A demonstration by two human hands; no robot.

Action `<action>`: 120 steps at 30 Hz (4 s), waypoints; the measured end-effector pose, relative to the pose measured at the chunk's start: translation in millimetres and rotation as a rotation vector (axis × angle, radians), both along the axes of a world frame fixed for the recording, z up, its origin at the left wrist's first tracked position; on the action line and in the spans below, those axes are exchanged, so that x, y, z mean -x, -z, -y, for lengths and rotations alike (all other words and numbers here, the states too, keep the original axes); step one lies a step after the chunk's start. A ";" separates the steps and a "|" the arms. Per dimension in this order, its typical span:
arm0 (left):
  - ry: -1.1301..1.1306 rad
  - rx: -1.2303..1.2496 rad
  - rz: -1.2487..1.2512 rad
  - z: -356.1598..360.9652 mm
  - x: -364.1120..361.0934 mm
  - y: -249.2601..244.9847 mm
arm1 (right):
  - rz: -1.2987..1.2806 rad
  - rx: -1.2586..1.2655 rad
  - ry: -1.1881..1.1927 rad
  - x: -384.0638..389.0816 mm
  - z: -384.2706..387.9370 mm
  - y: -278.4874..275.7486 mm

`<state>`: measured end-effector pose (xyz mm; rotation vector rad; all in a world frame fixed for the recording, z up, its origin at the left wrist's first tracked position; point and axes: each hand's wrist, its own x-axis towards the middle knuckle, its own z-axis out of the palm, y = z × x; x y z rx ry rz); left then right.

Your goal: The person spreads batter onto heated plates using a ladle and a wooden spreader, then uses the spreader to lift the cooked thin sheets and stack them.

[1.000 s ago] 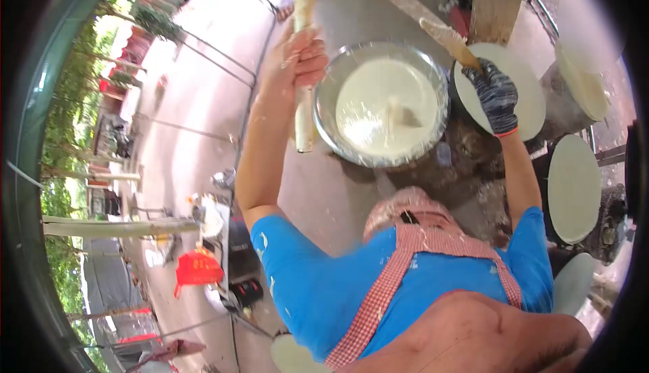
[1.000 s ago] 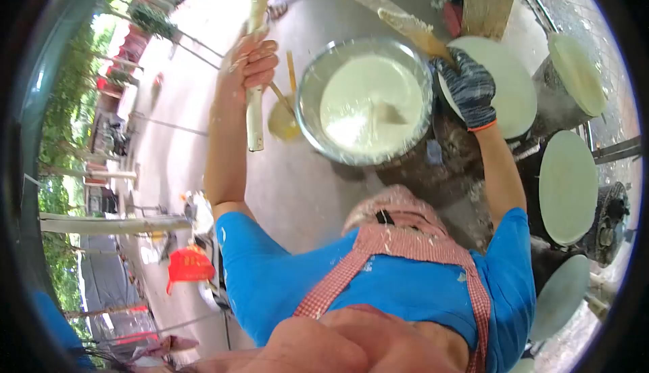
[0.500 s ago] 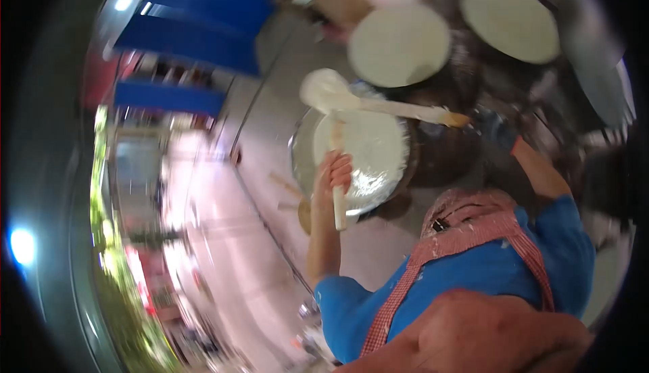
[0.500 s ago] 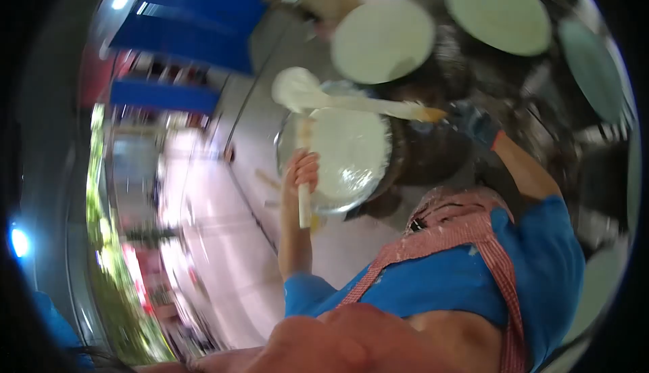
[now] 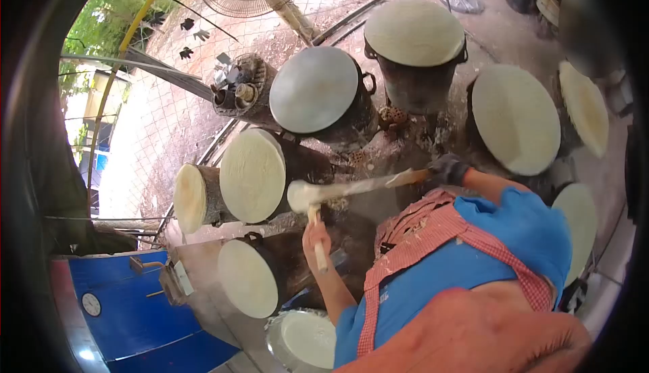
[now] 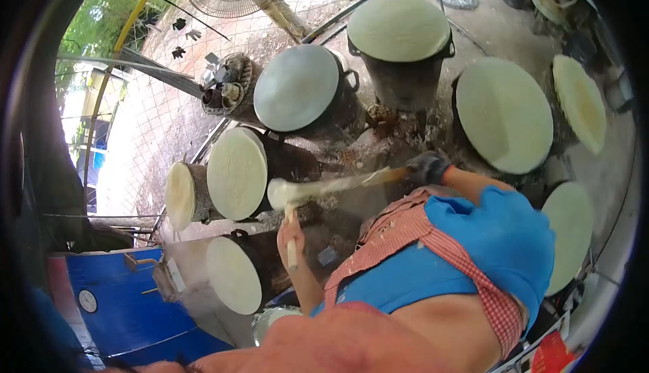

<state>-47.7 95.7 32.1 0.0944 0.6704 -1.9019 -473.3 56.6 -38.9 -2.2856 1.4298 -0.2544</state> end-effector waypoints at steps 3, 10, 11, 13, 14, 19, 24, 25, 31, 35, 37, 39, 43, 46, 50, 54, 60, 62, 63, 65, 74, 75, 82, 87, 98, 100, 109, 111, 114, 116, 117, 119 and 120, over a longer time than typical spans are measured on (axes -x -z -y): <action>0.219 0.374 0.400 108.1 29.4 16.1 | -0.316 0.030 0.260 76.2 44.1 38.9; 0.397 0.326 1.196 337.9 77.4 -15.9 | 0.682 0.371 0.267 13.2 199.1 -17.7; 0.401 0.275 1.272 362.5 86.0 -14.6 | 0.304 0.383 0.258 0.4 219.0 -15.7; 0.343 0.260 1.518 389.5 104.5 12.3 | -0.061 0.424 0.215 -31.0 252.3 -16.7; 0.346 0.269 1.521 402.2 101.9 31.5 | -0.064 0.341 0.270 -47.1 257.7 -21.8; 0.099 0.248 2.937 423.1 74.6 80.8 | 0.318 0.258 0.274 -23.1 292.6 32.3; 0.331 0.308 2.904 407.6 77.4 30.1 | 1.076 -0.045 0.640 -95.2 299.1 13.4; 0.411 0.315 2.822 407.2 78.8 21.8 | 1.070 -0.057 0.651 -92.5 306.9 18.6; -0.587 0.504 2.572 404.1 26.6 -51.8 | 0.877 -0.135 0.461 -66.8 375.9 171.7; 0.186 0.382 2.127 317.8 -0.3 -19.2 | 0.319 -0.079 0.668 -175.8 365.3 68.4; 0.618 0.201 2.004 258.2 -6.7 -7.7 | 0.031 0.150 0.292 -133.8 342.4 16.3; 0.536 0.208 2.014 213.7 -18.1 23.0 | 0.322 0.085 0.430 -88.8 343.3 14.7; 0.480 0.272 2.126 172.3 -38.8 76.7 | 0.705 -0.086 0.707 -134.9 327.3 93.8; 0.516 0.286 2.241 167.7 -48.4 97.8 | 0.641 -0.134 0.578 -170.0 314.0 53.7; 0.426 0.456 2.349 168.4 -48.7 86.4 | 1.027 -0.308 0.443 -87.7 322.7 56.0; 0.514 0.386 2.351 165.1 -40.2 71.4 | 0.612 -0.216 0.464 -126.4 335.7 58.2; 0.506 0.147 2.320 167.9 -4.4 40.6 | 0.992 -0.768 0.629 -66.2 374.5 -3.8; 0.484 0.044 2.157 164.9 5.6 40.1 | 0.877 -0.814 0.812 -67.7 392.0 -6.6; 0.483 0.026 2.159 163.9 8.3 38.5 | 1.003 -0.650 0.517 -78.3 387.7 4.5; 0.435 -0.047 2.079 162.7 15.2 36.0 | 1.100 -0.487 0.208 -94.1 387.7 40.4; 0.306 -0.146 1.908 103.3 39.3 35.2 | 0.703 -0.778 0.233 -72.1 463.1 5.3; 0.332 -0.172 1.799 95.0 40.6 35.7 | 0.690 -0.760 0.162 -77.0 457.9 12.6; 0.411 -0.272 1.916 46.6 40.0 76.0 | 0.649 -0.717 -0.052 -64.7 472.7 34.1; 0.419 -0.306 1.994 34.3 46.1 64.0 | 0.535 -0.772 -0.049 -96.9 499.3 15.3; 0.284 -0.441 1.781 9.1 55.9 61.8 | 0.527 -0.865 -0.009 -104.9 523.0 14.6; 0.255 -0.428 1.730 6.2 56.2 65.2 | 0.534 -0.887 -0.318 -111.4 530.1 14.1; 0.271 -0.576 1.638 -5.7 71.4 44.5 | 0.330 -0.564 -0.383 -32.5 545.7 33.3; 0.256 -0.540 1.662 -19.2 72.4 47.6 | 0.366 -0.686 -0.243 -71.0 543.9 16.8; 0.215 -0.487 1.650 -28.6 60.4 45.8 | 0.334 -0.711 -0.308 -99.9 529.8 4.3; 0.225 -0.523 1.691 -34.5 53.3 53.4 | 0.264 -0.592 -0.472 -59.6 518.3 8.0; 0.217 -0.543 1.699 -37.4 55.3 58.1 | 0.204 -0.505 -0.543 -21.2 505.0 5.1; 0.283 -0.466 1.742 -47.9 45.3 71.8 | 0.102 -0.425 -0.519 51.9 469.2 1.7; 0.213 -0.483 1.597 -52.8 36.8 73.3 | 0.050 -0.409 -0.452 88.4 437.7 -7.5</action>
